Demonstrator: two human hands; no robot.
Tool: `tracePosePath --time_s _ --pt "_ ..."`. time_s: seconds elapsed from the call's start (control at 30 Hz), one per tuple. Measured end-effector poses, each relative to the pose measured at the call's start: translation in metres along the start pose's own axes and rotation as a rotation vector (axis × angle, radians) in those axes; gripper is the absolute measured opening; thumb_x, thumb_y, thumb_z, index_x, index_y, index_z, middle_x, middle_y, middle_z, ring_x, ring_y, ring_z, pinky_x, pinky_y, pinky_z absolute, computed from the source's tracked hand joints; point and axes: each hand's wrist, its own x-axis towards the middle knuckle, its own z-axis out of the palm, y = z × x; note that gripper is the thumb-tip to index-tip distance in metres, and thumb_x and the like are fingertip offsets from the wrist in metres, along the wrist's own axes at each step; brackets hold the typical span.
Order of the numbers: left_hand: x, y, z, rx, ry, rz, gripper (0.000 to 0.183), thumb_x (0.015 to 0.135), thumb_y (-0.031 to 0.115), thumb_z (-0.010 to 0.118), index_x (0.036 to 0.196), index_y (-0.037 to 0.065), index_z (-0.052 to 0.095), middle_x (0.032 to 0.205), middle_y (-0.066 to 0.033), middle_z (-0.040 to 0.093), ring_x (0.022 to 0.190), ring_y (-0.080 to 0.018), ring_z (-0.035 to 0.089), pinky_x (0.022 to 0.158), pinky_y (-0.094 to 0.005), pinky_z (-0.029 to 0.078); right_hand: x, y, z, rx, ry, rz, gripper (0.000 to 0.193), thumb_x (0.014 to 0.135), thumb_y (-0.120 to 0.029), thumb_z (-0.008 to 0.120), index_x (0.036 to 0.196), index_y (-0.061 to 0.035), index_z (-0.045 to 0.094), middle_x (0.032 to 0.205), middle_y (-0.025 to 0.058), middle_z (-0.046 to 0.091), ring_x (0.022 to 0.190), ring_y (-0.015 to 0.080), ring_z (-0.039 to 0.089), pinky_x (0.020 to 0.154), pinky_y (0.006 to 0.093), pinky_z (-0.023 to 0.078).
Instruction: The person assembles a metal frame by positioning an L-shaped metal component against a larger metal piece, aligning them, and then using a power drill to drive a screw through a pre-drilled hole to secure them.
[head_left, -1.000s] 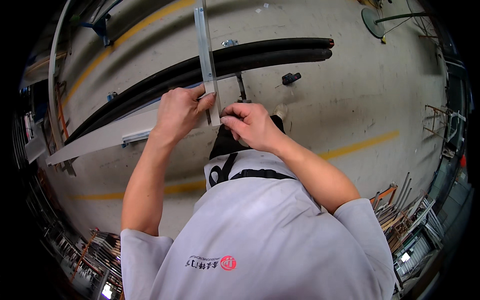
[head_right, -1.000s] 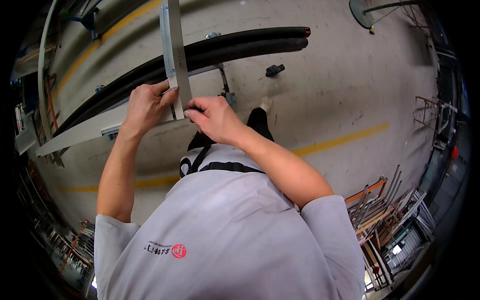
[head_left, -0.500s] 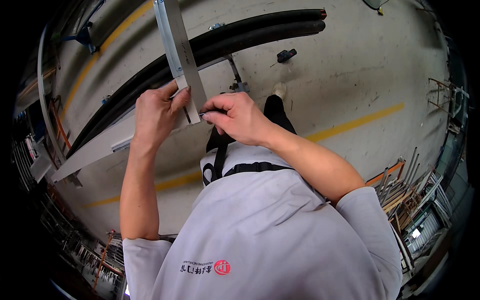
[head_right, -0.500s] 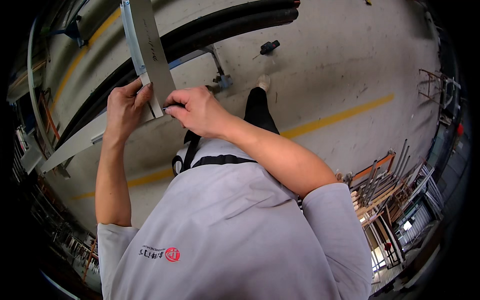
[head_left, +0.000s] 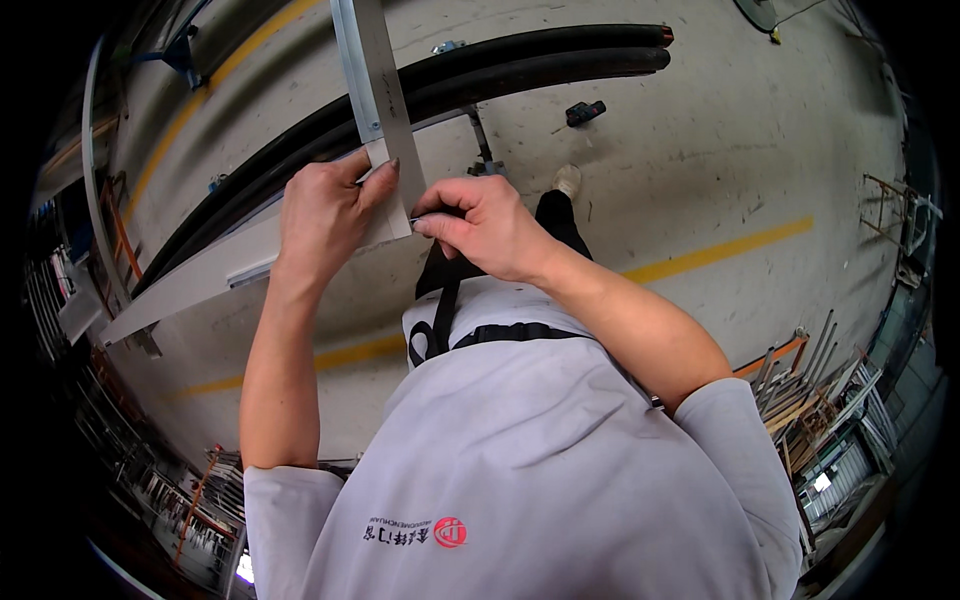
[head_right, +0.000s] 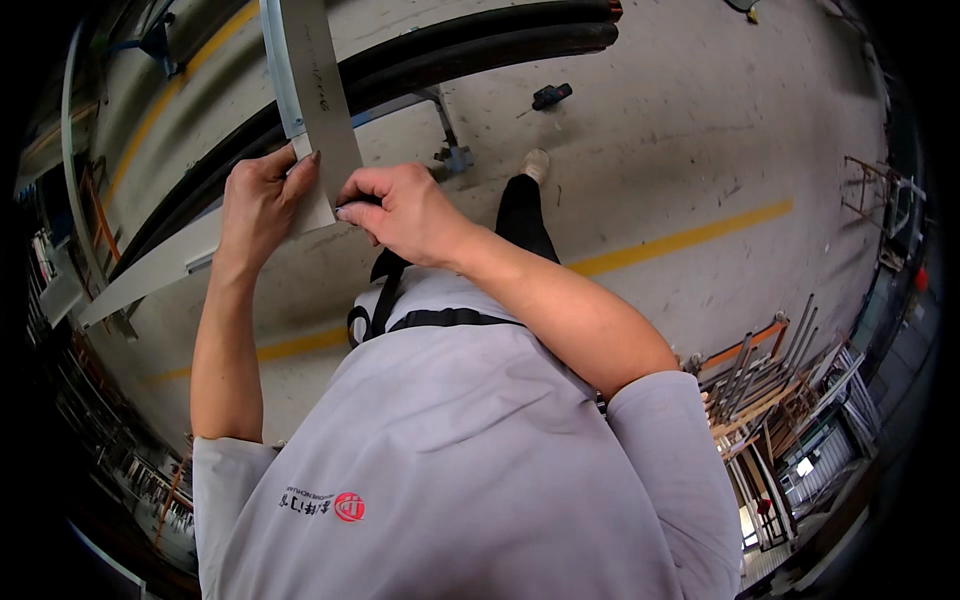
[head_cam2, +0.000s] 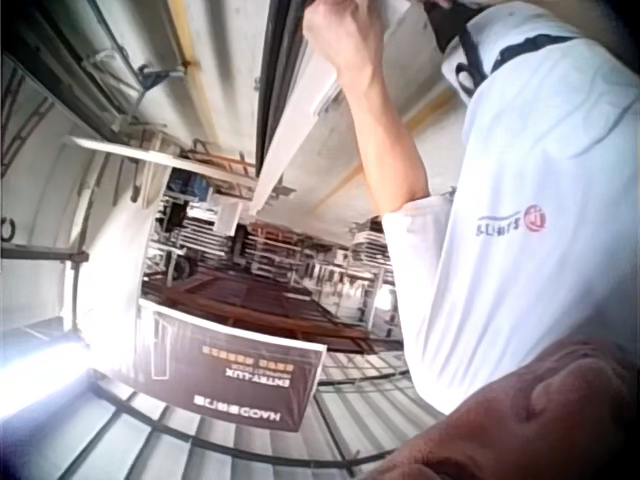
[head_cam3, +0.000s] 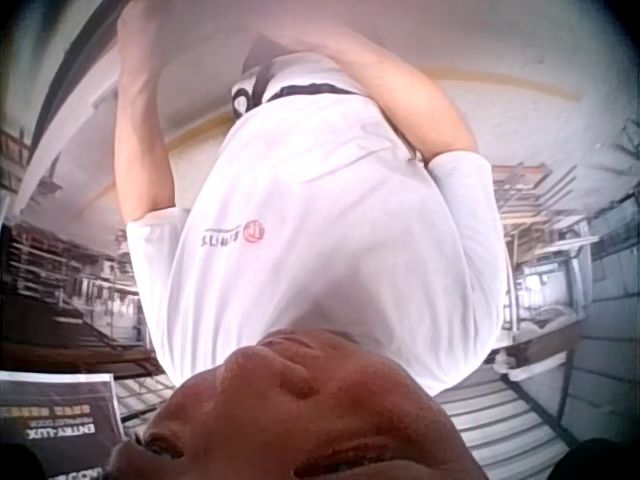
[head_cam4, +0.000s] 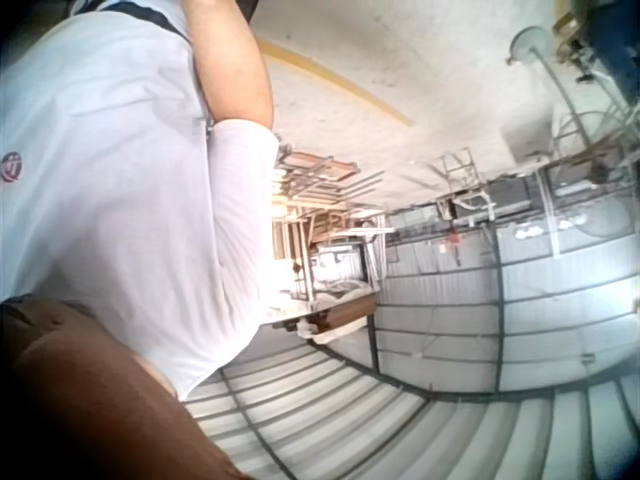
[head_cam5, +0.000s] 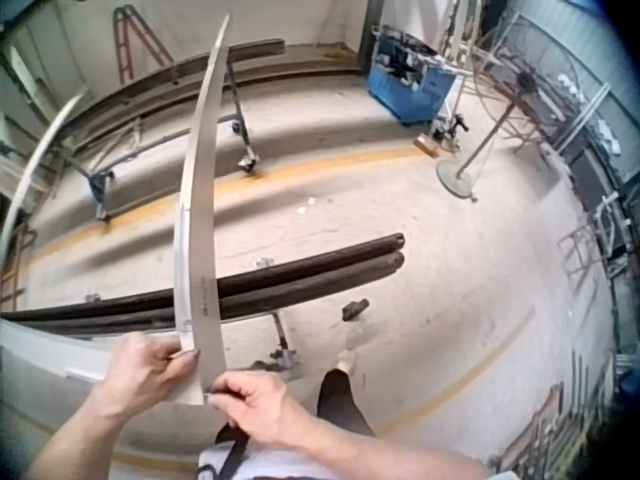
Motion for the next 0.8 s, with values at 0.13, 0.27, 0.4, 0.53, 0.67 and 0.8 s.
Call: tracePosePath --time_s 0.13,0.27,0.4,0.53,0.67,0.8 --pt "0.003 0.001 0.003 0.074 0.034 -0.021 0.035 0.088 0.039 0.068 0.083 0.005 0.073 0.065 -0.019 0.063 0.062 -0.0383 0.062 0.062 -0.042 0.051 0.005 0.01 -0.004 -0.364 0.069 -0.458 0.009 0.089 -0.005 0.068 0.097 -0.0003 0.068 0.078 0.01 0.066 0.065 0.0222 0.061 0.06 0.0325 0.049" --pt "0.006 0.007 0.008 0.23 0.106 -0.065 0.047 0.082 0.044 0.067 0.067 0.0 0.065 0.06 -0.022 0.058 0.06 -0.0419 0.059 0.06 -0.0448 0.05 0.007 0.014 -0.004 -0.485 0.087 -0.587 0.008 0.087 -0.007 0.07 0.093 -0.0018 0.066 0.083 0.0139 0.064 0.072 0.0347 0.06 0.063 0.0405 0.049" --pt "0.008 0.011 0.008 0.235 0.098 -0.09 0.05 0.077 0.044 0.063 0.059 -0.003 0.059 0.057 -0.024 0.055 0.058 -0.0438 0.057 0.06 -0.0472 0.049 0.006 0.018 -0.002 -0.514 0.104 -0.603 0.008 0.088 -0.006 0.068 0.094 -0.002 0.064 0.086 0.0137 0.062 0.073 0.0356 0.059 0.064 0.0419 0.048" --pt "0.008 0.012 0.008 0.244 0.074 -0.111 0.044 0.079 0.039 0.063 0.067 -0.003 0.064 0.058 -0.0231 0.054 0.06 -0.0425 0.057 0.061 -0.0462 0.047 0.003 0.013 0.001 -0.597 0.105 -0.623 0.01 0.087 -0.007 0.067 0.094 -0.003 0.062 0.087 0.015 0.061 0.076 0.0393 0.06 0.064 0.0461 0.049" --pt "0.006 0.009 0.009 0.249 0.075 -0.109 0.045 0.081 0.039 0.062 0.067 -0.003 0.064 0.059 -0.0244 0.054 0.061 -0.044 0.056 0.062 -0.0464 0.047 0.003 0.013 0.004 -0.495 0.091 -0.51 0.009 0.089 -0.006 0.064 0.097 -0.0016 0.061 0.09 0.0152 0.06 0.08 0.0366 0.06 0.071 0.0427 0.05" --pt "0.001 -0.008 0.002 0.038 0.075 0.01 0.038 0.081 0.028 0.06 0.064 -0.006 0.058 0.058 -0.0219 0.054 0.054 -0.0391 0.052 0.057 -0.042 0.047 0.004 0.017 0.007 -0.32 0.077 -0.381 0.013 0.091 -0.01 0.063 0.097 0.001 0.059 0.109 0.016 0.056 0.093 0.0317 0.057 0.083 0.0381 0.049"
